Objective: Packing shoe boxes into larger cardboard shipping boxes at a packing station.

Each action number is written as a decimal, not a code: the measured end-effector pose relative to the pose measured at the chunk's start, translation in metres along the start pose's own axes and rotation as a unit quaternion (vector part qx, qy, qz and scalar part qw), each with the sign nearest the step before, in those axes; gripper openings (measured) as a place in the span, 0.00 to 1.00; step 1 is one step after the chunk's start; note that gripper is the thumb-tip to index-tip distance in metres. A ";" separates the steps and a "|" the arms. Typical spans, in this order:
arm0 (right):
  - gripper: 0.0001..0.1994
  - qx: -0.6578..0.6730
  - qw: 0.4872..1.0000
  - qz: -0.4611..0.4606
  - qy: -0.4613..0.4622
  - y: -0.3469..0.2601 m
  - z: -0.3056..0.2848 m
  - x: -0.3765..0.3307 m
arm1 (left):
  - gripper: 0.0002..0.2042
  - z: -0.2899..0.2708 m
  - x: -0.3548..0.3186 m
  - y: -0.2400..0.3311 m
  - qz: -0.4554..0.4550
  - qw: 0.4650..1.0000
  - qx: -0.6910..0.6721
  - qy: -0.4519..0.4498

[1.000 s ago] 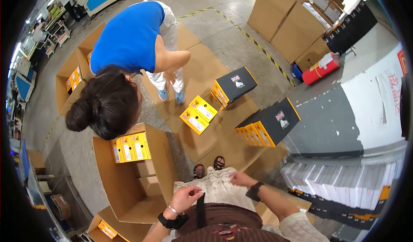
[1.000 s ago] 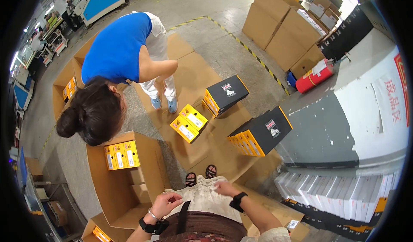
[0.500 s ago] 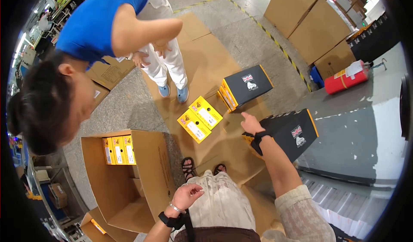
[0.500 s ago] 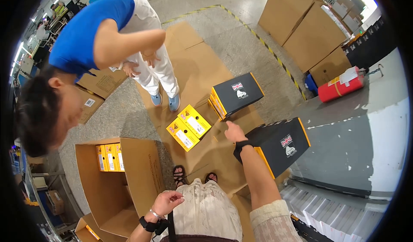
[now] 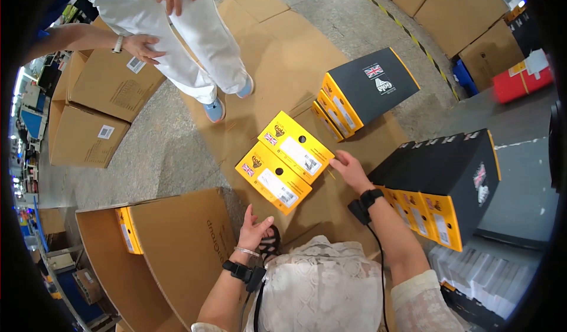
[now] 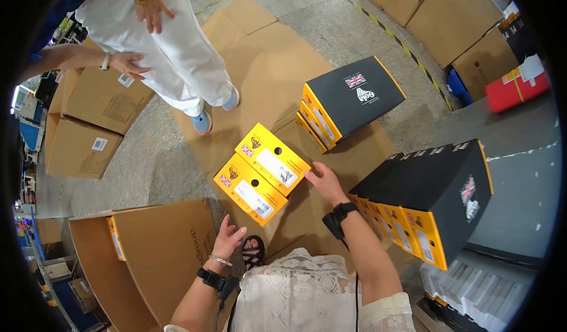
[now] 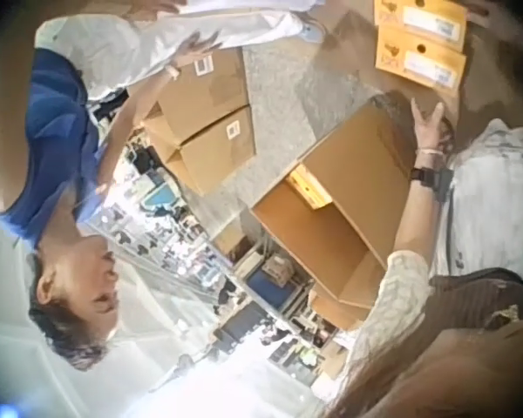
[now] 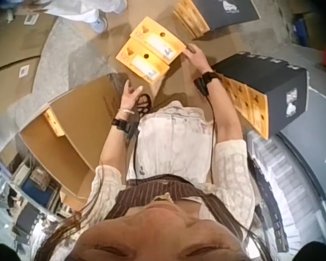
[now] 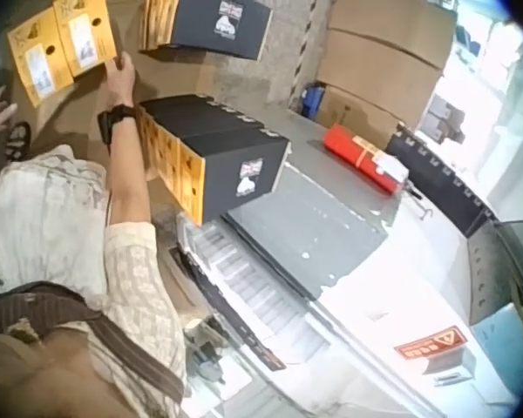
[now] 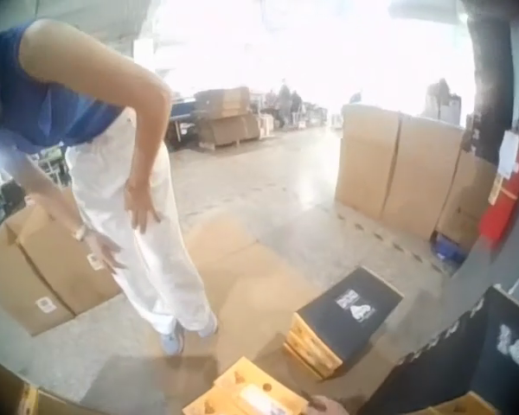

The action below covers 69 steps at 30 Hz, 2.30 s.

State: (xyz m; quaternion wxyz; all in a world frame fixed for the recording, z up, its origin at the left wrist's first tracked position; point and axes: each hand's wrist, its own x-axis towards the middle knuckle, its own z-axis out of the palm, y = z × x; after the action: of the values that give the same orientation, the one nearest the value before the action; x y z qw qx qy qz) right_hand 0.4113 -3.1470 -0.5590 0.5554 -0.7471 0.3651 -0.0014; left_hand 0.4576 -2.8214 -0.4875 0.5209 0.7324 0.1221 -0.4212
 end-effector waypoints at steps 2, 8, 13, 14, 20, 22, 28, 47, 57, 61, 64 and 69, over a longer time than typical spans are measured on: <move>0.30 0.046 0.993 -0.049 -0.093 -0.017 0.014 0.024 | 0.43 -0.002 0.036 -0.019 -0.022 0.998 -0.051 -0.019; 0.24 0.220 0.943 0.004 -0.249 -0.028 0.034 0.040 | 0.34 0.023 0.094 -0.025 0.097 0.966 -0.228 -0.072; 0.21 0.184 0.945 -0.003 -0.270 -0.036 0.043 0.043 | 0.32 0.015 0.105 -0.028 0.157 0.957 -0.240 -0.049; 0.20 0.161 0.948 -0.014 -0.273 -0.035 0.046 0.048 | 0.31 0.015 0.103 -0.026 0.161 0.953 -0.254 -0.032; 0.19 0.156 0.943 -0.082 -0.281 -0.120 0.083 0.035 | 0.24 -0.057 0.081 0.020 0.229 0.949 -0.207 0.065; 0.15 0.303 0.885 -0.054 -0.350 -0.131 0.099 0.037 | 0.21 -0.083 0.082 0.034 0.180 0.960 -0.195 0.092; 0.27 0.018 0.951 -0.254 -0.177 -0.074 0.219 0.064 | 0.23 -0.160 0.143 -0.042 0.255 0.942 -0.124 0.179; 0.13 0.135 0.969 0.146 -0.143 0.127 0.035 0.105 | 0.25 0.025 0.090 0.006 0.382 0.867 0.309 -0.079; 0.12 0.318 0.934 0.159 0.047 0.167 0.027 0.160 | 0.24 0.043 0.142 -0.046 0.296 0.898 0.273 -0.177; 0.14 0.379 0.882 0.219 0.176 0.141 0.056 0.166 | 0.24 0.033 0.150 -0.065 0.285 0.902 0.280 -0.165; 0.18 0.429 0.852 0.222 0.202 0.146 0.058 0.175 | 0.24 0.031 0.155 -0.072 0.262 0.912 0.264 -0.173; 0.19 0.608 0.736 0.188 0.232 0.161 0.063 0.184 | 0.24 0.029 0.163 -0.079 0.268 0.908 0.269 -0.180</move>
State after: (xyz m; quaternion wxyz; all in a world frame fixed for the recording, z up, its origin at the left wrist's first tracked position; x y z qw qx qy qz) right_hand 0.4843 -3.2142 -0.7909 0.7784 -0.1432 0.5369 -0.2921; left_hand 0.4944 -2.8553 -0.6643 0.4108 0.7618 -0.2924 -0.4068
